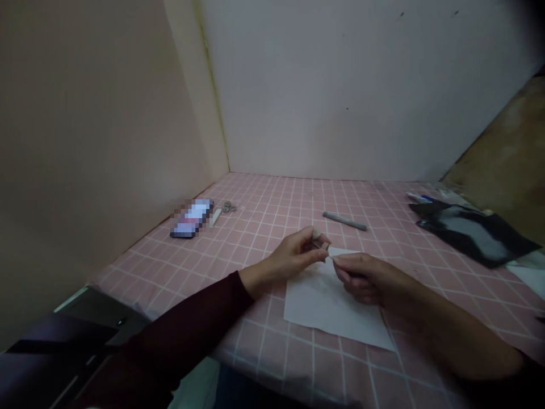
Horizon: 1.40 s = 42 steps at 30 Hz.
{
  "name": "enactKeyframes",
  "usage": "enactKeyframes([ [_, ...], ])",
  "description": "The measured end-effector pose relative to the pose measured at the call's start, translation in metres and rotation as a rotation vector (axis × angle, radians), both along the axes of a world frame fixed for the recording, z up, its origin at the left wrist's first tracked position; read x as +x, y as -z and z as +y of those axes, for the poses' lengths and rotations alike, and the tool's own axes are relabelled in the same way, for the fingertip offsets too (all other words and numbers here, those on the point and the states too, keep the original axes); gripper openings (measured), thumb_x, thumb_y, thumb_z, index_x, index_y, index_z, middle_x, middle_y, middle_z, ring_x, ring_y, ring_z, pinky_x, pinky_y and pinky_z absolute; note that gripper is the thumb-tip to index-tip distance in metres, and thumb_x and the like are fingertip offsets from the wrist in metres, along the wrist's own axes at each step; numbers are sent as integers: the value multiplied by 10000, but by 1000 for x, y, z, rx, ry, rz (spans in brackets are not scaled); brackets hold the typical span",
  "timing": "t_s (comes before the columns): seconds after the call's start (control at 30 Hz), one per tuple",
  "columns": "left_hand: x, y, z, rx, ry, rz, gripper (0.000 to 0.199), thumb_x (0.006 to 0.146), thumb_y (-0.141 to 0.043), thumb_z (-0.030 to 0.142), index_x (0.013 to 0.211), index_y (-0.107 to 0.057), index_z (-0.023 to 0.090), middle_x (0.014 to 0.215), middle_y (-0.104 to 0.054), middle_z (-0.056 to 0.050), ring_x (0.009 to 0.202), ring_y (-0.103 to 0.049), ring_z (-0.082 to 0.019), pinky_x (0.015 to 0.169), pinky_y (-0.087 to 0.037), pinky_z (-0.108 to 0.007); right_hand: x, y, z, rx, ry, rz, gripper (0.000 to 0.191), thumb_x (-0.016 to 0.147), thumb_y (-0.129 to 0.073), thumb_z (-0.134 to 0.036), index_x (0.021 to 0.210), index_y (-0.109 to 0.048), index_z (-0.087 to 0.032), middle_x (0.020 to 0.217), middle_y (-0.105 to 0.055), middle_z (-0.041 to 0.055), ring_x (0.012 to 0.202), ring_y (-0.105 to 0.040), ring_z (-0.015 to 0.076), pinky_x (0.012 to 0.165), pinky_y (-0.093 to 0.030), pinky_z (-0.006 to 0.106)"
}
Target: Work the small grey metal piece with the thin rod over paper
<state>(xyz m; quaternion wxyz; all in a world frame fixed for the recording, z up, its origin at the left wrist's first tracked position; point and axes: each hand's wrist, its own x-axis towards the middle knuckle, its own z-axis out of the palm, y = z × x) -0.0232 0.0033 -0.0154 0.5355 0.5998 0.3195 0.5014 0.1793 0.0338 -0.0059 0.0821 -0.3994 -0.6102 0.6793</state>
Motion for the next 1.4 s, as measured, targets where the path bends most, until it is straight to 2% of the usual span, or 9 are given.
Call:
enactKeyframes([
  [0.13,1,0,-1,65,-30,39,283,816,-742,375,934,-585,171,882,-547,-14,782,-546,-133,738,-432,-295,2,1,4,-91,-33,37,414,809,-501,-603,652,-402,-234,443,-170,-113,386,-80,61,390,-94,224],
  [0.4,-5,-1,1,-208,54,28,346,850,-684,475,778,-553,163,735,-551,0,624,-474,-98,643,-381,-267,-7,2,-4,987,108,-160,391,899,-434,-506,650,-472,-206,601,-484,13,568,-447,143,608,-324,304],
  [0.67,2,0,0,30,12,-28,296,788,-784,340,951,-611,163,881,-566,-14,795,-540,-128,756,-411,-280,1,-1,3,-69,-53,48,417,865,-435,-594,658,-404,-234,451,-172,-114,390,-82,67,396,-117,228],
  [0.93,1,2,4,-215,36,-11,263,873,-687,397,816,-625,147,707,-552,4,631,-477,-104,639,-379,-249,-4,-1,-4,1004,115,-149,321,914,-467,-356,641,-460,-189,610,-444,-7,584,-402,117,604,-269,285],
  [1.0,2,3,4,-208,28,-32,248,862,-705,380,820,-637,145,712,-561,4,632,-485,-100,636,-382,-240,-5,-1,-4,924,110,-146,327,916,-465,-332,624,-452,-186,596,-434,-9,572,-393,111,587,-259,278],
  [1.17,7,1,0,-168,-60,-63,253,804,-781,293,999,-668,179,893,-631,-21,823,-593,-140,795,-455,-273,2,-4,1,-16,-45,139,356,933,-421,-425,650,-401,-210,509,-243,-93,434,-147,72,434,-142,225],
  [1.23,8,0,-1,-157,-68,-84,271,800,-786,280,1024,-666,184,911,-638,-23,848,-602,-145,817,-458,-279,4,-5,3,-164,-85,205,354,940,-413,-436,666,-384,-214,514,-213,-104,444,-103,72,428,-115,220],
  [1.3,8,1,1,-154,-60,-82,259,798,-788,294,996,-675,170,867,-629,-19,801,-585,-132,774,-450,-262,5,-5,3,-28,-58,150,363,949,-412,-429,659,-403,-211,494,-229,-97,438,-140,76,437,-135,224],
  [1.4,7,2,5,-184,-28,-41,218,838,-749,336,908,-689,139,752,-587,-7,675,-515,-103,649,-400,-226,4,-3,0,569,47,-33,350,944,-459,-349,632,-445,-190,520,-355,-47,500,-307,91,526,-240,244],
])
